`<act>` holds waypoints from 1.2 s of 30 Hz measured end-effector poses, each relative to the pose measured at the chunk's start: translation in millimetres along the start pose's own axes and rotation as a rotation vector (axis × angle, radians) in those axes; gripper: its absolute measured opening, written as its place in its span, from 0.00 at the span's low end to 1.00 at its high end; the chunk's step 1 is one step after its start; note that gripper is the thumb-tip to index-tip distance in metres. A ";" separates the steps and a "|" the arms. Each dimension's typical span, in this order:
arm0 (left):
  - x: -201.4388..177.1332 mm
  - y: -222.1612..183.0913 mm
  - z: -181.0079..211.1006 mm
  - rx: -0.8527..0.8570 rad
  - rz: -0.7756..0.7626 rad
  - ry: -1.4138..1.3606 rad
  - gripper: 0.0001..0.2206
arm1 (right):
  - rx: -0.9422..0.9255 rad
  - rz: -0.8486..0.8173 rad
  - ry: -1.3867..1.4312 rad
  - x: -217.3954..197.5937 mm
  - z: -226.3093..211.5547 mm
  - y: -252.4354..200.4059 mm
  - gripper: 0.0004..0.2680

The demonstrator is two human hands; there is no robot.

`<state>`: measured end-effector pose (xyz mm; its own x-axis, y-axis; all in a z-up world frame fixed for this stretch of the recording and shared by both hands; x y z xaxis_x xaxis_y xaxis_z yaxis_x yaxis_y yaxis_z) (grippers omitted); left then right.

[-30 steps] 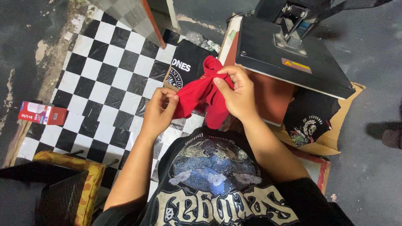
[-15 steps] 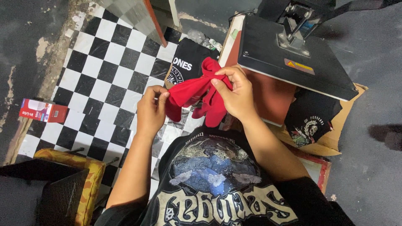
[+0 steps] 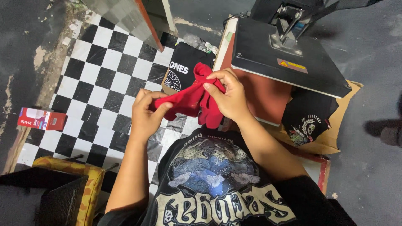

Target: Inspecting and folding printed t-shirts on the floor near a heat press

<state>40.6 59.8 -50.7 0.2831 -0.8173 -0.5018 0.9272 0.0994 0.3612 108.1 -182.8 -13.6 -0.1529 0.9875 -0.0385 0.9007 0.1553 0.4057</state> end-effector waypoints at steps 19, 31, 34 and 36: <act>25.5 14.0 46.3 -0.029 -0.214 -0.057 0.19 | 0.025 -0.101 0.085 12.8 -14.2 -9.7 0.08; 6.7 23.6 25.6 -0.091 0.102 -0.255 0.04 | 0.180 -0.032 0.107 -17.1 2.2 -8.2 0.15; -23.7 23.9 17.6 -0.127 0.234 -0.216 0.03 | 0.201 0.057 0.060 -35.7 -0.4 -2.3 0.12; -40.2 21.8 11.3 -0.162 0.263 -0.164 0.02 | 0.190 0.115 -0.048 -48.9 7.4 -1.8 0.08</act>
<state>46.7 88.5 -13.8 0.4860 -0.8310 -0.2705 0.8585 0.3961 0.3255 116.9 -231.2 -19.2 -0.0288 0.9985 -0.0475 0.9723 0.0390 0.2306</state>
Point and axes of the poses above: each hand's wrist, its own y-axis towards the middle knuckle, its own x-axis out of the palm, z = x × y, the point moved 5 cm from there along y, towards the middle knuckle, and after that the axes turned 5 degrees about y, right-handed, at the moved point
